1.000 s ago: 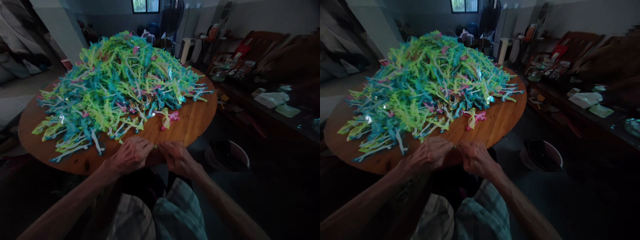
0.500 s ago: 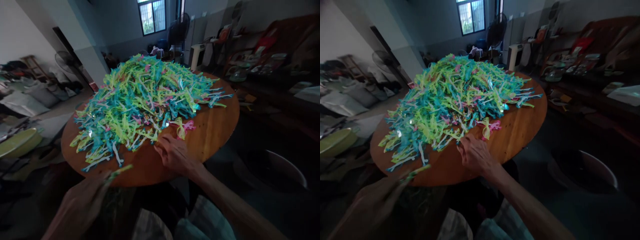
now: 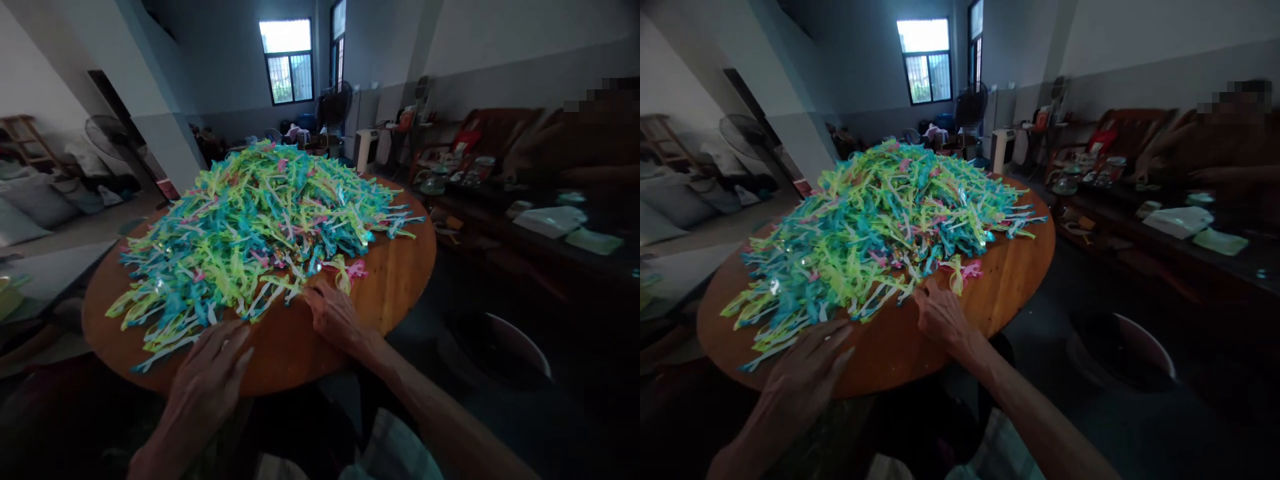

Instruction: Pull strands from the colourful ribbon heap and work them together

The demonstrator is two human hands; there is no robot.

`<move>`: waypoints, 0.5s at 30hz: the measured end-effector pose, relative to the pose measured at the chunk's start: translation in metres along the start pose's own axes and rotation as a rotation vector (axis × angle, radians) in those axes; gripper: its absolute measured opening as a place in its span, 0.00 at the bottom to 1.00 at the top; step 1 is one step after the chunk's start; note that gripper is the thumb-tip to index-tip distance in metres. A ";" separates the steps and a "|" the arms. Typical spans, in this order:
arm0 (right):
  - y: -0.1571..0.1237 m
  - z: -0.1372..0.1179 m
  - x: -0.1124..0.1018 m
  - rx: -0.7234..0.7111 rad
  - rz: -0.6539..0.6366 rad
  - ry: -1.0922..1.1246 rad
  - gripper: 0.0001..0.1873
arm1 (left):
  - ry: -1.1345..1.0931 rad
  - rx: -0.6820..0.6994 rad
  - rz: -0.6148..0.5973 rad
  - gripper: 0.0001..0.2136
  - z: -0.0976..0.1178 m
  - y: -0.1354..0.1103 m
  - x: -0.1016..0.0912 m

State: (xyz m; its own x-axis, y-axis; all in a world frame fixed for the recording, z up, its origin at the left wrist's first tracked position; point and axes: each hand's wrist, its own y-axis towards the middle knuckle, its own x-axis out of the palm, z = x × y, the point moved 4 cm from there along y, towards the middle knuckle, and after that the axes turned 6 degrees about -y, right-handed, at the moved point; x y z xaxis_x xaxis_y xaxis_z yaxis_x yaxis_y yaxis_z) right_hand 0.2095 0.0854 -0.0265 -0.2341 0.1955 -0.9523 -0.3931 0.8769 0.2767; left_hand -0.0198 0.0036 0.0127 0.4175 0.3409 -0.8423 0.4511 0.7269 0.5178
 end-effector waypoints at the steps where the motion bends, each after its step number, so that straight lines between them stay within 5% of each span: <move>1: -0.009 0.000 0.000 -0.043 0.010 0.001 0.17 | -0.008 0.045 0.011 0.17 0.009 0.015 0.010; 5: -0.032 -0.002 -0.008 -0.207 -0.062 0.010 0.19 | 0.008 0.099 -0.068 0.14 0.030 0.055 0.048; 8: -0.020 -0.002 -0.021 -0.196 -0.139 0.065 0.12 | 0.040 0.038 -0.206 0.11 0.029 0.058 0.072; 15: 0.103 -0.013 -0.019 0.014 0.020 -0.028 0.15 | 0.143 0.002 -0.070 0.09 0.020 0.044 0.089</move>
State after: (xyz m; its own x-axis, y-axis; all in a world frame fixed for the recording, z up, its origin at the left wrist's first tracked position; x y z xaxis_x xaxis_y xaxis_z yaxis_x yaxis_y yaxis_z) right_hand 0.1616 0.1659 0.0213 -0.2170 0.2248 -0.9499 -0.3758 0.8789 0.2938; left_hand 0.0533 0.0539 -0.0363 0.2686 0.3707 -0.8891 0.4766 0.7510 0.4571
